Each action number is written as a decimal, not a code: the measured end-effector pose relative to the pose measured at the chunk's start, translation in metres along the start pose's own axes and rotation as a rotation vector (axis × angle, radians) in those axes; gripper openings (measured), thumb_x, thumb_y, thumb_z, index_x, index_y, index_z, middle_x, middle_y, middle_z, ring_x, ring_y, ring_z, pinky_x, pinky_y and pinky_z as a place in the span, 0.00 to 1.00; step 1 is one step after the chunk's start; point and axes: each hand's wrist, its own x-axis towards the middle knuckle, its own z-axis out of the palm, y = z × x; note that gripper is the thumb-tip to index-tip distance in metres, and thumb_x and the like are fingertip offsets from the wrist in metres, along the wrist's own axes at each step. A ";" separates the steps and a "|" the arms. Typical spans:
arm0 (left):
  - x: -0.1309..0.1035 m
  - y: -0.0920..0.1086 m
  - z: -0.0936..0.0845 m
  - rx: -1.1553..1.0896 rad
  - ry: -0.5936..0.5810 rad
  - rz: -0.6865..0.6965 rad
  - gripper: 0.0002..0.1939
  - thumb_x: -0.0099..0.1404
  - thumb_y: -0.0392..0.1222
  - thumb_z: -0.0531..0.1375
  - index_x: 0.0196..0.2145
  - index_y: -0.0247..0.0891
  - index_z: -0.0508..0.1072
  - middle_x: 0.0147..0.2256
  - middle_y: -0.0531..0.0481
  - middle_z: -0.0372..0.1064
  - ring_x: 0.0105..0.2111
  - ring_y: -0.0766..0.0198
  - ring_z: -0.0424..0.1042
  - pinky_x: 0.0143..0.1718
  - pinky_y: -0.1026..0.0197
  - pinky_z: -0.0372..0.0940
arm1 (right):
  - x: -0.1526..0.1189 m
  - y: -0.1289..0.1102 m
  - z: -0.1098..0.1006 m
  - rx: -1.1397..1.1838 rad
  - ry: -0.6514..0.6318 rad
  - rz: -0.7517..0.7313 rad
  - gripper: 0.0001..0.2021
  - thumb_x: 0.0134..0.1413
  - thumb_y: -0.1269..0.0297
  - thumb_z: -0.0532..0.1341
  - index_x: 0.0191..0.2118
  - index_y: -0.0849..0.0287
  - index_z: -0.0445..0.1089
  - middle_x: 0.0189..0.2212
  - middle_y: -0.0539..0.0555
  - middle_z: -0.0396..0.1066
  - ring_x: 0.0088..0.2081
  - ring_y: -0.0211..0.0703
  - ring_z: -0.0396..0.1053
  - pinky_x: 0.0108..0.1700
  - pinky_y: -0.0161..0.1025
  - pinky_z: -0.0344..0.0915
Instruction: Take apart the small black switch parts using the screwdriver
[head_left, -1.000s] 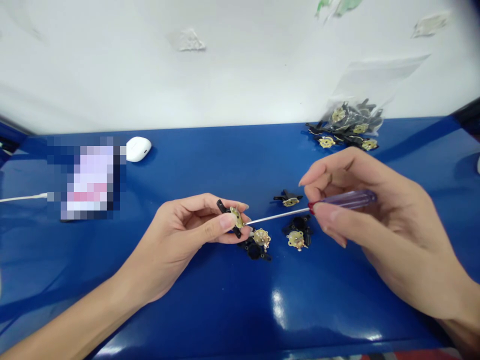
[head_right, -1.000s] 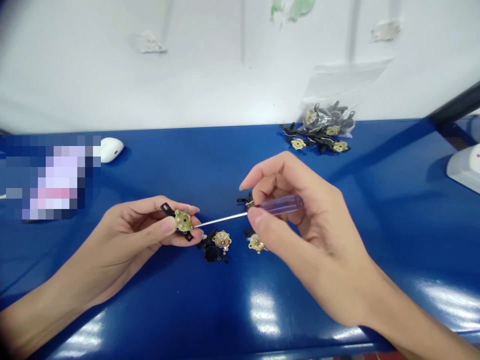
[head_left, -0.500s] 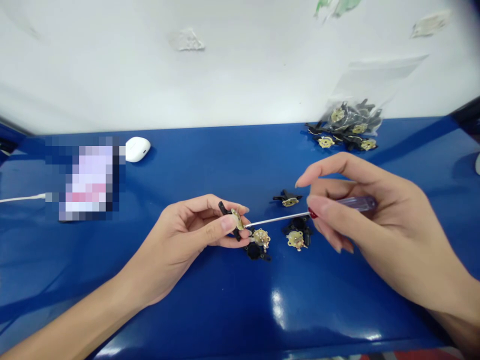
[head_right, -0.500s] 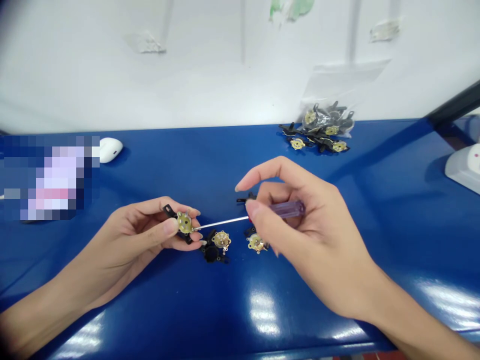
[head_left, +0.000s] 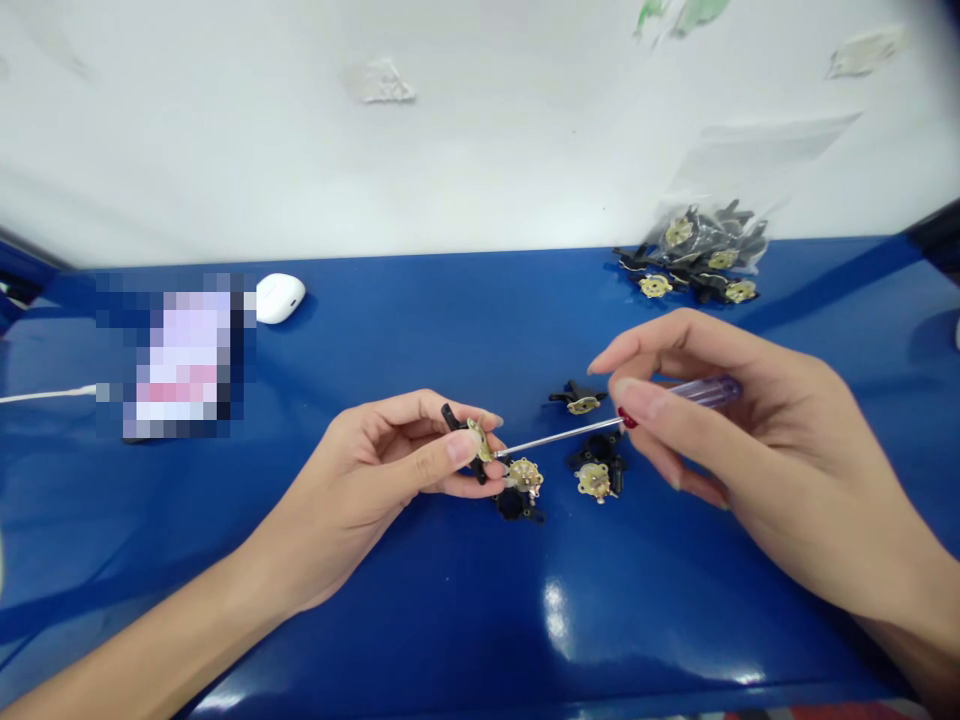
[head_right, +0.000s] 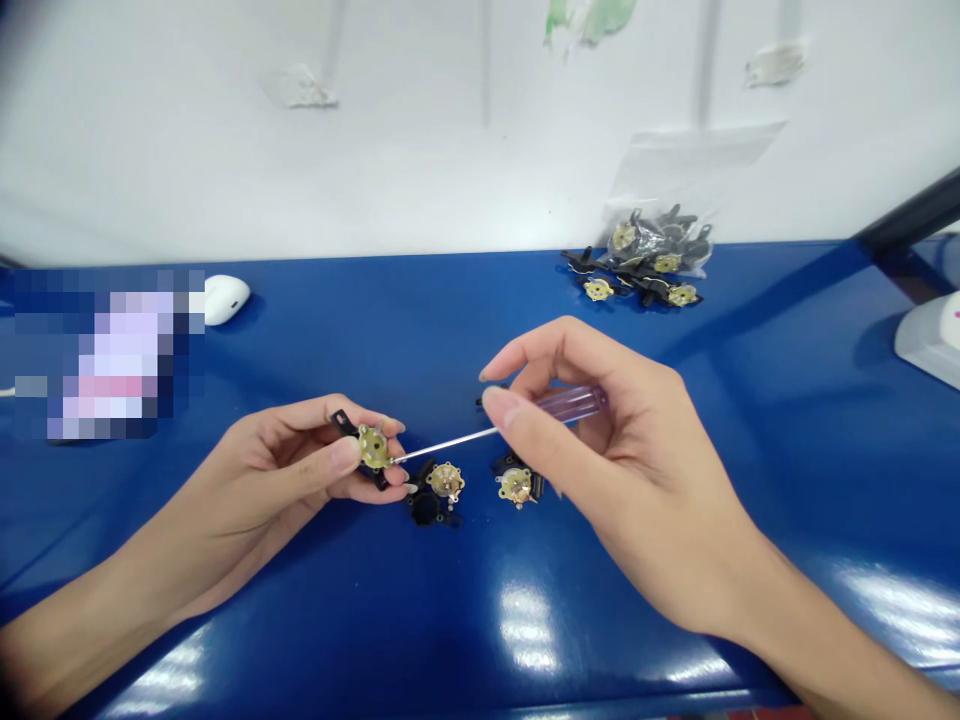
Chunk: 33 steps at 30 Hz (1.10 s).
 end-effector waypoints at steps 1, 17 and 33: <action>0.000 0.000 0.000 0.001 0.000 0.004 0.05 0.71 0.41 0.79 0.42 0.39 0.91 0.44 0.48 0.87 0.38 0.64 0.89 0.45 0.69 0.84 | -0.001 0.000 0.000 0.011 -0.016 0.006 0.08 0.74 0.52 0.72 0.47 0.48 0.83 0.27 0.45 0.76 0.19 0.29 0.69 0.17 0.24 0.59; 0.001 -0.002 -0.004 -0.074 0.009 0.005 0.03 0.70 0.38 0.79 0.41 0.39 0.91 0.47 0.46 0.88 0.40 0.62 0.88 0.47 0.67 0.84 | -0.005 -0.002 0.001 -0.013 0.020 -0.043 0.07 0.68 0.62 0.74 0.49 0.44 0.81 0.29 0.44 0.75 0.25 0.35 0.73 0.23 0.28 0.69; 0.001 -0.001 -0.005 -0.088 0.001 -0.002 0.03 0.73 0.38 0.77 0.44 0.40 0.91 0.45 0.47 0.88 0.42 0.63 0.87 0.49 0.67 0.83 | 0.001 0.001 -0.009 -0.114 0.296 -0.091 0.06 0.70 0.63 0.70 0.47 0.49 0.86 0.28 0.48 0.72 0.28 0.42 0.67 0.30 0.44 0.60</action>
